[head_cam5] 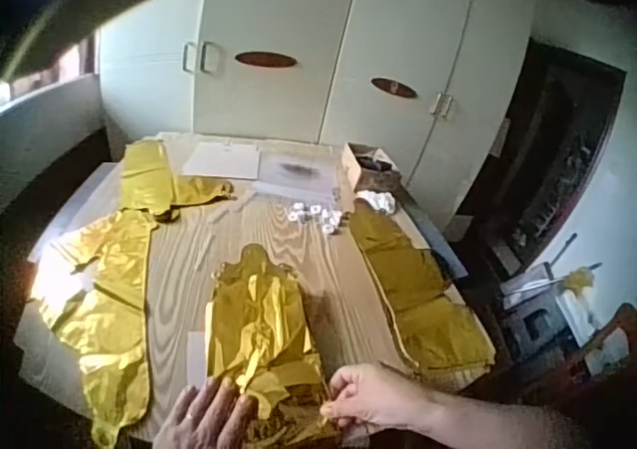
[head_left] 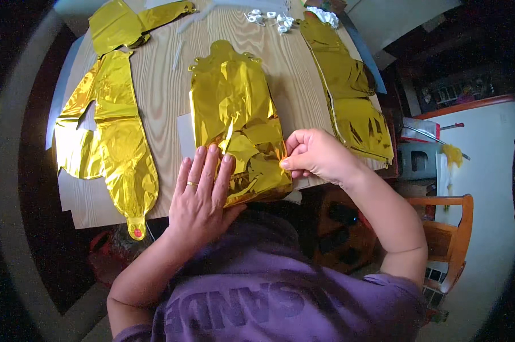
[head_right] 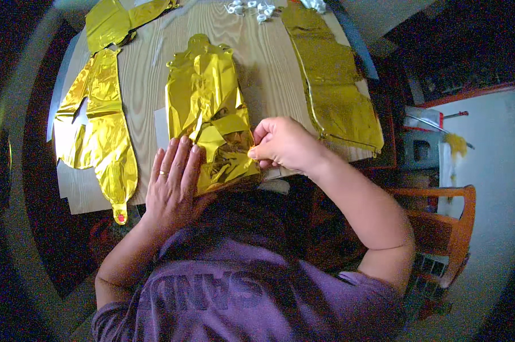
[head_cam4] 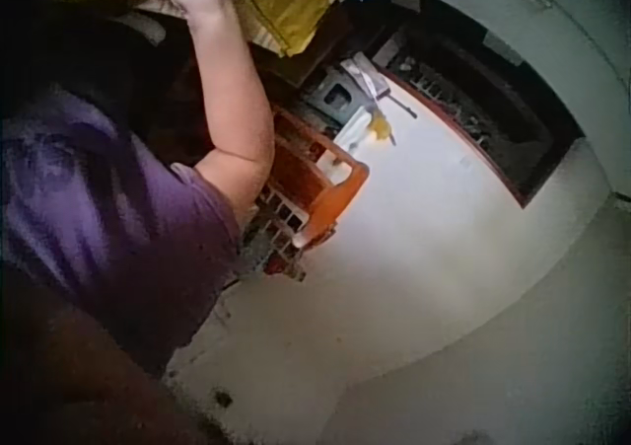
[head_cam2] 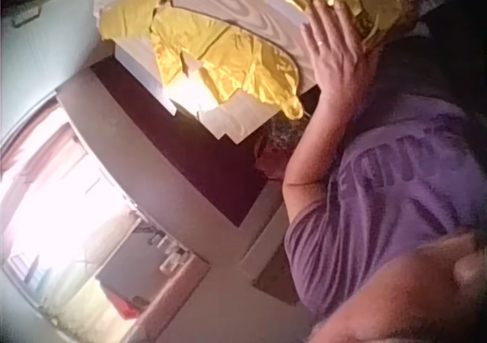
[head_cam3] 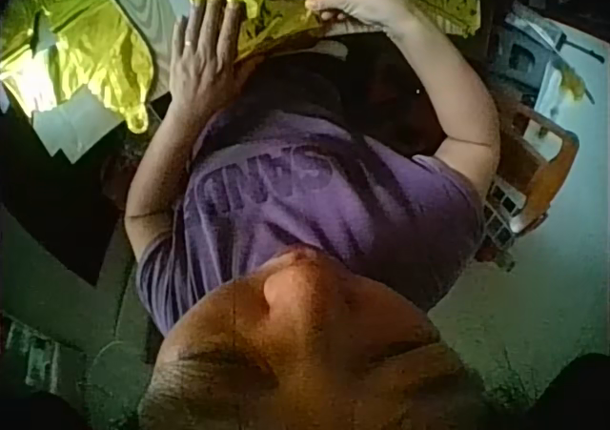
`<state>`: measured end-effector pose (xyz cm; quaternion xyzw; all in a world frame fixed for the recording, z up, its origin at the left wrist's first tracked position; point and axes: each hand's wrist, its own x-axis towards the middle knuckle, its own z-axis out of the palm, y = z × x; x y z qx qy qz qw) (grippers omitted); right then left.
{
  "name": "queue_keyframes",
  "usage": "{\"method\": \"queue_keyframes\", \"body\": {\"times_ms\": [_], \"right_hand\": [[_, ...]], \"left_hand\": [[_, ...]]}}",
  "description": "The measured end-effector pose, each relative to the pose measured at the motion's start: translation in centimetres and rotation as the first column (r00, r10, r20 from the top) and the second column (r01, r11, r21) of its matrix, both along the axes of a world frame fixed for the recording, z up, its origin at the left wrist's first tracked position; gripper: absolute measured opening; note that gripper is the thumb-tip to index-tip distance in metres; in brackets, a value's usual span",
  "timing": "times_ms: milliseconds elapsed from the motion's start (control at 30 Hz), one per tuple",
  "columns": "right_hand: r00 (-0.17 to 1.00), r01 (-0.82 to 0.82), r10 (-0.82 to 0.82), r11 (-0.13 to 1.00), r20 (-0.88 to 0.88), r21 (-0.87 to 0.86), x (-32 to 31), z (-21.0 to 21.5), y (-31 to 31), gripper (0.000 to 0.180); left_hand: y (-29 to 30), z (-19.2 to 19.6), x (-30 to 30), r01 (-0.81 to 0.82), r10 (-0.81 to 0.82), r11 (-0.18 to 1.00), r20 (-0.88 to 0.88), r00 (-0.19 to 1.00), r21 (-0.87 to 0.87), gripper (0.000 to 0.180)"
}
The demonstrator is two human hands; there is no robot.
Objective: Folding a star-shaped gold foil balloon on a table using a paper guide and adding a header card.
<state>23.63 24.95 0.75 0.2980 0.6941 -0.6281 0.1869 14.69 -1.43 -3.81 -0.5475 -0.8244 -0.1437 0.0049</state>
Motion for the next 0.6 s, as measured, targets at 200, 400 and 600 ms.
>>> {"method": "queue_keyframes", "body": {"times_ms": [200,400,600], "right_hand": [[0.972,0.034,0.07,0.904,-0.224,0.427,0.7,-0.8,-1.8,0.034],[0.848,0.219,0.322,0.51,-0.42,0.832,3.0,-2.2,-4.5,0.039],[0.721,0.28,0.613,0.17,-0.324,0.945,5.0,-3.5,-7.1,0.029]], "left_hand": [[-0.3,0.3,0.1,-0.009,0.009,1.0,0.012,1.0,-0.013,0.097],[-0.4,0.1,0.1,-0.022,0.018,0.997,-0.051,0.999,-0.073,0.1],[-0.4,0.3,0.1,-0.014,0.01,0.996,-0.051,0.999,-0.087,0.099]]}}
